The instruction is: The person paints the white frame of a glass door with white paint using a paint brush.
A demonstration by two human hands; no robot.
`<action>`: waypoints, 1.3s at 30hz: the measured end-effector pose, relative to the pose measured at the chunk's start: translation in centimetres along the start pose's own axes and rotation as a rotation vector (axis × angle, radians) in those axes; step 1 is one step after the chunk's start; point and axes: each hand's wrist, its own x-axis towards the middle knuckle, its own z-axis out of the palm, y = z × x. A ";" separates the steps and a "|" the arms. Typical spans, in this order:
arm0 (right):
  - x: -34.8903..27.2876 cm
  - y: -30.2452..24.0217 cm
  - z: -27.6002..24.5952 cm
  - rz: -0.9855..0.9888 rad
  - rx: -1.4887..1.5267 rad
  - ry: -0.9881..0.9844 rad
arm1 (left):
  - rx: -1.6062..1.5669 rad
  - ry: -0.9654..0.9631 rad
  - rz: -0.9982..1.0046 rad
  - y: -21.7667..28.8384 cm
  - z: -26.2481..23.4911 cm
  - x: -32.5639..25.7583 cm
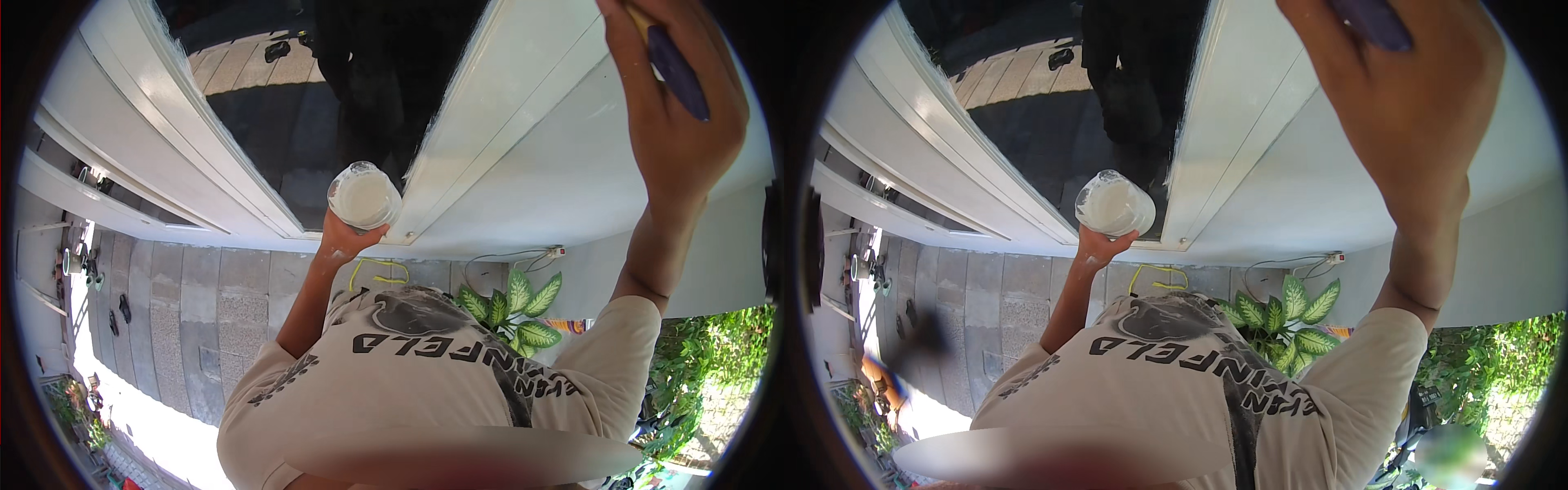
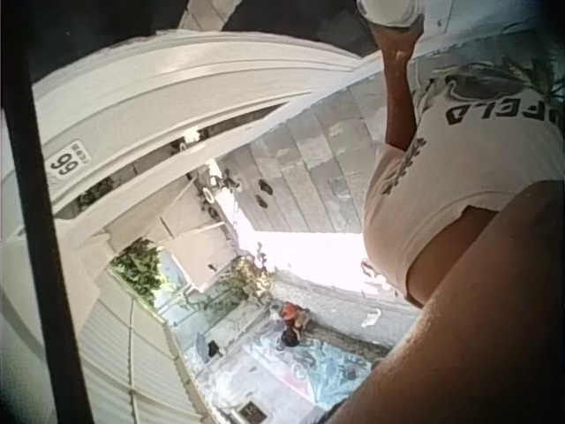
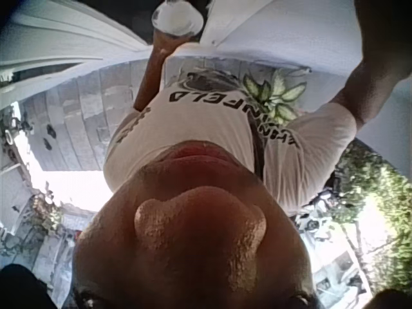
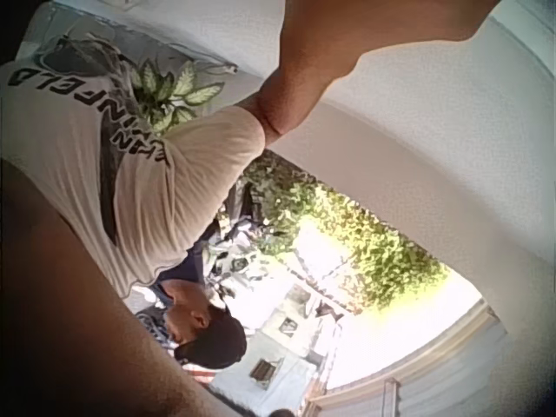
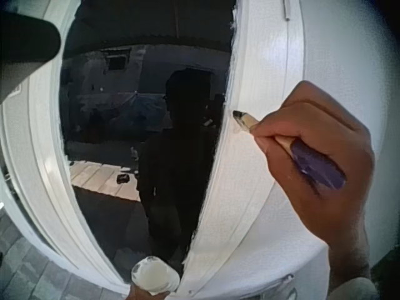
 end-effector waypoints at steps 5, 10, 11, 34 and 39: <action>1.3 0.2 0.1 -0.271 0.088 -0.171 | 0.013 0.031 0.043 1.5 -1.9 -1.6; -2.5 -5.0 0.5 -0.275 0.247 -0.382 | 0.001 0.043 0.078 2.5 -2.1 -1.5; -2.0 -5.0 -0.5 -0.237 0.244 -0.492 | 0.025 0.016 0.082 2.2 -2.1 -1.4; 17.7 3.8 -9.8 -0.399 -0.356 -0.115 | -0.137 -0.119 0.239 4.7 -2.9 -2.1; 16.7 2.4 -11.4 0.091 -0.043 -0.377 | -0.169 -0.100 0.217 4.8 -2.1 -2.0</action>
